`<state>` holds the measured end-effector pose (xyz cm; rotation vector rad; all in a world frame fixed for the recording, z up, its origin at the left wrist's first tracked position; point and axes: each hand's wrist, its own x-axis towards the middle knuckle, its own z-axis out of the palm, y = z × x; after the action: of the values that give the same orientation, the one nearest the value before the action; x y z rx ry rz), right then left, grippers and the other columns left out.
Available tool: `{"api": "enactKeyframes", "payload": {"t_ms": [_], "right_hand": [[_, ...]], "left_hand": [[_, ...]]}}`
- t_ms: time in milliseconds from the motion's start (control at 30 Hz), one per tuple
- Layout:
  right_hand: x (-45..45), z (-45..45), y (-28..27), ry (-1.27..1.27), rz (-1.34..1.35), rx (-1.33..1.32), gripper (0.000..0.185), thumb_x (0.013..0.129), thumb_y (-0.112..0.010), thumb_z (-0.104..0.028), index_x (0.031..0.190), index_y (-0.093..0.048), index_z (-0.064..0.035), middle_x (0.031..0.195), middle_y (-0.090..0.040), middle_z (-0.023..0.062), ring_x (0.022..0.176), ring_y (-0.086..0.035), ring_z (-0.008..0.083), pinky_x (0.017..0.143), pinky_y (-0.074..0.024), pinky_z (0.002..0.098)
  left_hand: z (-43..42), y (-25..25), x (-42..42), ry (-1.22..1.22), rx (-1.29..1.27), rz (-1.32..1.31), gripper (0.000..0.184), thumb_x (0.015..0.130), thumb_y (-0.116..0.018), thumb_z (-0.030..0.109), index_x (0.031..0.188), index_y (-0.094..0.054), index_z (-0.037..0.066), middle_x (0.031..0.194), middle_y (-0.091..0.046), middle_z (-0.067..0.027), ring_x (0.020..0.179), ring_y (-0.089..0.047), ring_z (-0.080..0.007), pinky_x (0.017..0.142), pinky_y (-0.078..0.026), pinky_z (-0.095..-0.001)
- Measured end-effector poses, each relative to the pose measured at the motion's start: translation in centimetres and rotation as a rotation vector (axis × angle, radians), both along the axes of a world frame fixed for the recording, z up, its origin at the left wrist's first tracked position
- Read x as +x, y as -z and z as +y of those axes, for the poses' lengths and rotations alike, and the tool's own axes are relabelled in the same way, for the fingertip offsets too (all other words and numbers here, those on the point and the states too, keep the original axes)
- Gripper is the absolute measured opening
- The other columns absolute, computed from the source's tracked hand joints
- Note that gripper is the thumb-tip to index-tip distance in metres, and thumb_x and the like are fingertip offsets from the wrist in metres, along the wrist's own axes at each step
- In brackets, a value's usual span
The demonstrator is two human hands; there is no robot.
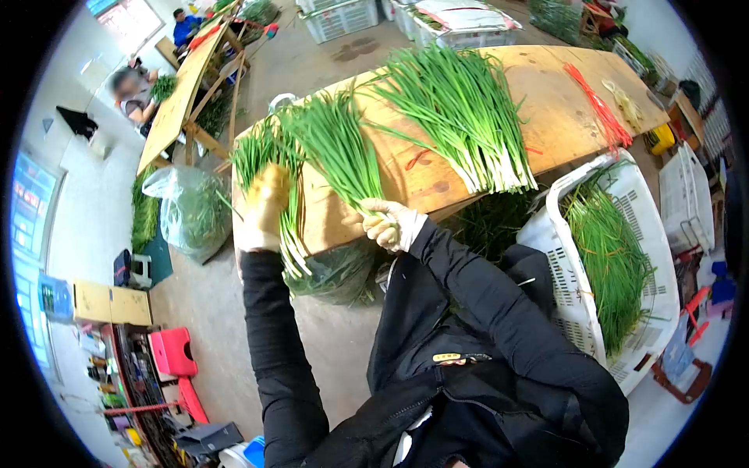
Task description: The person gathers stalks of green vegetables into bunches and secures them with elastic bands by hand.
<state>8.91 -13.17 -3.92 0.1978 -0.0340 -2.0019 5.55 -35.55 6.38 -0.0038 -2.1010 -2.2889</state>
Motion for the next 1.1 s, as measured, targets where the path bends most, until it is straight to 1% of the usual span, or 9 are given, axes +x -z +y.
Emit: {"api": "enactKeyframes", "payload": {"t_ms": [133, 233, 333, 367, 433, 600, 733, 867, 1100], "right_hand": [[1.7, 0.2, -0.5, 0.004, 0.144, -0.151, 0.043, 0.089, -0.045, -0.026, 0.116, -0.038, 0.0069, 0.056, -0.034, 0.0003, 0.039, -0.029, 0.0056, 0.031, -0.0249, 0.0176], [4.2, 0.4, -2.2, 0.016, 0.139, 0.052, 0.035, 0.087, -0.047, -0.033, 0.091, -0.047, 0.0021, 0.058, -0.039, 0.0043, 0.042, -0.032, 0.0072, 0.030, -0.0268, 0.0172], [5.9, -0.3, -0.8, -0.115, 0.083, -0.086, 0.041, 0.088, -0.045, -0.035, 0.100, -0.051, 0.0030, 0.059, -0.042, 0.0067, 0.043, -0.036, 0.0096, 0.030, -0.0294, 0.0165], [6.8, -0.4, -0.8, -0.137, 0.058, -0.233, 0.046, 0.087, -0.044, -0.041, 0.100, -0.051, 0.0029, 0.058, -0.042, 0.0072, 0.041, -0.036, 0.0097, 0.029, -0.0293, 0.0167], [8.5, 0.1, -1.1, -0.103, 0.145, -0.109, 0.054, 0.085, -0.043, -0.048, 0.099, -0.051, 0.0033, 0.055, -0.042, 0.0074, 0.039, -0.037, 0.0102, 0.029, -0.0292, 0.0173], [11.6, 3.6, -3.6, 0.041, 0.608, 0.430, 0.080, 0.073, -0.038, -0.070, 0.107, -0.050, 0.0010, 0.082, -0.061, 0.0191, 0.053, -0.059, 0.0161, 0.039, -0.0440, 0.0179], [14.4, 7.0, -4.5, 0.136, 0.918, 0.906, 0.069, 0.076, -0.049, -0.059, 0.105, -0.051, 0.0028, 0.076, -0.061, 0.0080, 0.053, -0.054, 0.0066, 0.045, -0.0419, 0.0149], [16.6, 7.3, -4.9, 0.660, 1.187, 1.538, 0.023, 0.075, -0.069, -0.015, 0.087, -0.053, -0.0034, 0.067, -0.054, -0.0014, 0.054, -0.044, 0.0024, 0.051, -0.0364, 0.0140], [13.4, 7.4, -7.0, 0.550, 1.540, 1.906, 0.043, 0.068, -0.072, -0.032, 0.094, -0.051, -0.0050, 0.075, -0.048, -0.0003, 0.060, -0.044, 0.0072, 0.056, -0.0402, 0.0204]], "left_hand": [[1.8, 5.0, 6.5, 0.294, 0.030, -0.462, 0.055, 0.082, -0.049, 0.050, 0.110, -0.049, 0.003, 0.095, -0.059, -0.0082, 0.081, -0.056, -0.0159, 0.073, -0.045, -0.0288], [5.4, 4.4, 9.4, 0.374, 0.297, -0.493, 0.045, 0.084, -0.050, 0.046, 0.104, -0.050, 0.006, 0.089, -0.060, -0.0086, 0.079, -0.058, -0.0165, 0.074, -0.044, -0.0290], [7.1, 6.5, 9.4, 0.540, 0.482, -0.455, 0.036, 0.085, -0.050, 0.040, 0.099, -0.051, 0.007, 0.086, -0.060, -0.0094, 0.078, -0.058, -0.0186, 0.077, -0.045, -0.0319], [6.8, 8.9, 8.7, 0.779, 0.896, -0.539, 0.039, 0.086, -0.048, 0.037, 0.105, -0.049, 0.004, 0.088, -0.060, -0.0106, 0.083, -0.058, -0.0205, 0.080, -0.046, -0.0328], [11.1, 4.2, 10.5, 0.376, 0.934, -0.541, 0.039, 0.085, -0.051, 0.030, 0.111, -0.048, 0.001, 0.091, -0.060, -0.0116, 0.090, -0.058, -0.0232, 0.083, -0.046, -0.0340], [12.5, 6.4, 9.8, 0.490, 1.251, -0.546, 0.032, 0.081, -0.056, 0.010, 0.111, -0.049, 0.001, 0.089, -0.062, -0.0035, 0.081, -0.060, -0.0158, 0.087, -0.044, -0.0365], [13.0, 8.0, 9.1, 0.420, 1.389, -0.565, 0.031, 0.080, -0.056, 0.005, 0.109, -0.050, 0.001, 0.092, -0.062, -0.0080, 0.083, -0.060, -0.0190, 0.087, -0.043, -0.0442], [13.7, 8.1, 9.5, 0.400, 1.313, -0.561, 0.038, 0.085, -0.052, 0.012, 0.120, -0.043, 0.002, 0.099, -0.061, -0.0078, 0.087, -0.060, -0.0211, 0.090, -0.041, -0.0441], [14.0, 8.9, 9.8, 0.282, 1.073, -0.545, 0.032, 0.079, -0.059, 0.003, 0.109, -0.048, 0.000, 0.100, -0.058, -0.0123, 0.086, -0.058, -0.0224, 0.077, -0.051, -0.0405]]}}
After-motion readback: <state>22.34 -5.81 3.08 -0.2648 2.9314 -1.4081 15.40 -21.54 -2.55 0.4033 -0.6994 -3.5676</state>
